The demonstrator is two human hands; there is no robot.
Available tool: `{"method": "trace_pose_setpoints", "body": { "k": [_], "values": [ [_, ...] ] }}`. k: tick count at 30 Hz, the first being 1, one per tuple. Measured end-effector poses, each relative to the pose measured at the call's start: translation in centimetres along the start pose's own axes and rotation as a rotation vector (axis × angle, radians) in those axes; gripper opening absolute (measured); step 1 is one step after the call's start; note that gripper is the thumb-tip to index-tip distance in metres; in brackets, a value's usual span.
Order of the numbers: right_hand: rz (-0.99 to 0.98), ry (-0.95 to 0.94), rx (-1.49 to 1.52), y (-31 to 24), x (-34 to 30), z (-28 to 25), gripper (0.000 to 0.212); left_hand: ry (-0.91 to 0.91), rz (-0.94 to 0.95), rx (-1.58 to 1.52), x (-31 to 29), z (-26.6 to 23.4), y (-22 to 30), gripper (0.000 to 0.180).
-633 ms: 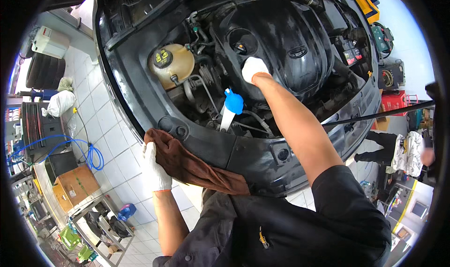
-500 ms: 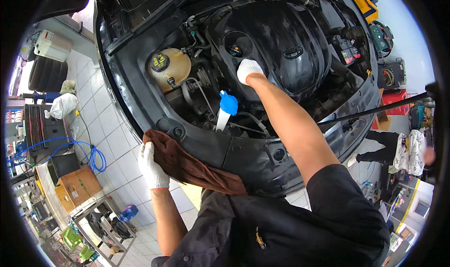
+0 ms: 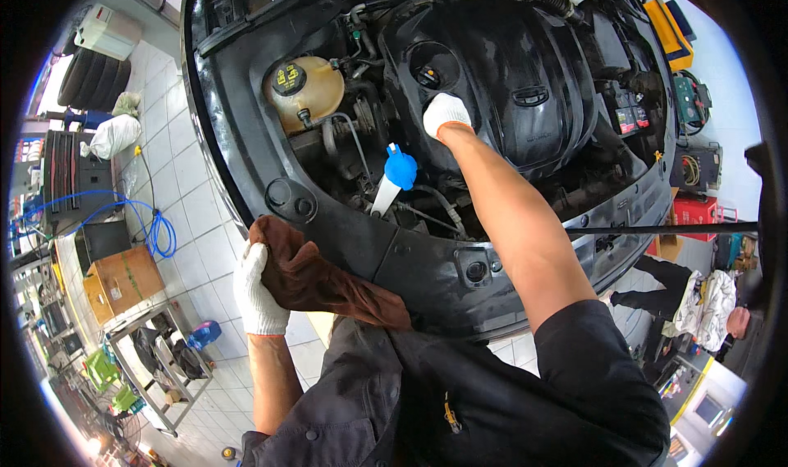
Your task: The person uses a pneumatic air gun to blow dust from the engine bay, then removes the oil dipstick, wipes it with a cloth, reinserts it, and pulls it out again to check the oil level. The dipstick is wiped and checked multiple times before being reinserted.
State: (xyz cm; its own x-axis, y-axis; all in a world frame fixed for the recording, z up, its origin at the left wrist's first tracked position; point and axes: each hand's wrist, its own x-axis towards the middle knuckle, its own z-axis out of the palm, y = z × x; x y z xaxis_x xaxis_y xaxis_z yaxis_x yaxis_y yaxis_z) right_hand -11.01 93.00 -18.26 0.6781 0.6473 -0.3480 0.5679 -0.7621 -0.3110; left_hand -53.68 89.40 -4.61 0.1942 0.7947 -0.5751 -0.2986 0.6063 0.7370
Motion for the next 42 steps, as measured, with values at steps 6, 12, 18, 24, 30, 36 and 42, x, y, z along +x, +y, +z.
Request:
{"method": "trace_pose_setpoints", "body": {
  "k": [6,12,18,24,30,36,42],
  "values": [
    [-0.048,0.011,-0.047,0.1,0.2,0.4,0.033,-0.09,0.017,0.03,-1.0,0.4,0.2,0.052],
    [-0.004,0.023,-0.047,0.4,0.6,0.6,0.034,-0.092,-0.031,-0.042,-4.1,0.5,1.8,0.06],
    [-0.143,-0.396,-0.328,1.6,5.4,3.6,0.047,-0.175,0.091,-0.119,-12.4,-3.0,3.6,0.068],
    [0.18,-0.38,0.303,2.4,7.4,5.4,0.047,0.073,0.128,-0.124,-18.4,-10.2,0.4,0.069],
    [0.206,-0.077,0.551,-0.1,-7.1,-5.0,0.043,0.16,0.156,-0.142,-22.9,-14.1,-2.4,0.066],
    [-0.126,0.578,0.088,0.9,-25.5,-15.7,0.056,-0.08,0.293,-0.042,-20.4,-14.3,-1.1,0.043],
    [-0.095,0.913,0.467,3.2,-46.9,-24.0,0.047,-0.303,0.193,-0.133,-19.1,-17.7,0.6,0.049]
  ]
}}
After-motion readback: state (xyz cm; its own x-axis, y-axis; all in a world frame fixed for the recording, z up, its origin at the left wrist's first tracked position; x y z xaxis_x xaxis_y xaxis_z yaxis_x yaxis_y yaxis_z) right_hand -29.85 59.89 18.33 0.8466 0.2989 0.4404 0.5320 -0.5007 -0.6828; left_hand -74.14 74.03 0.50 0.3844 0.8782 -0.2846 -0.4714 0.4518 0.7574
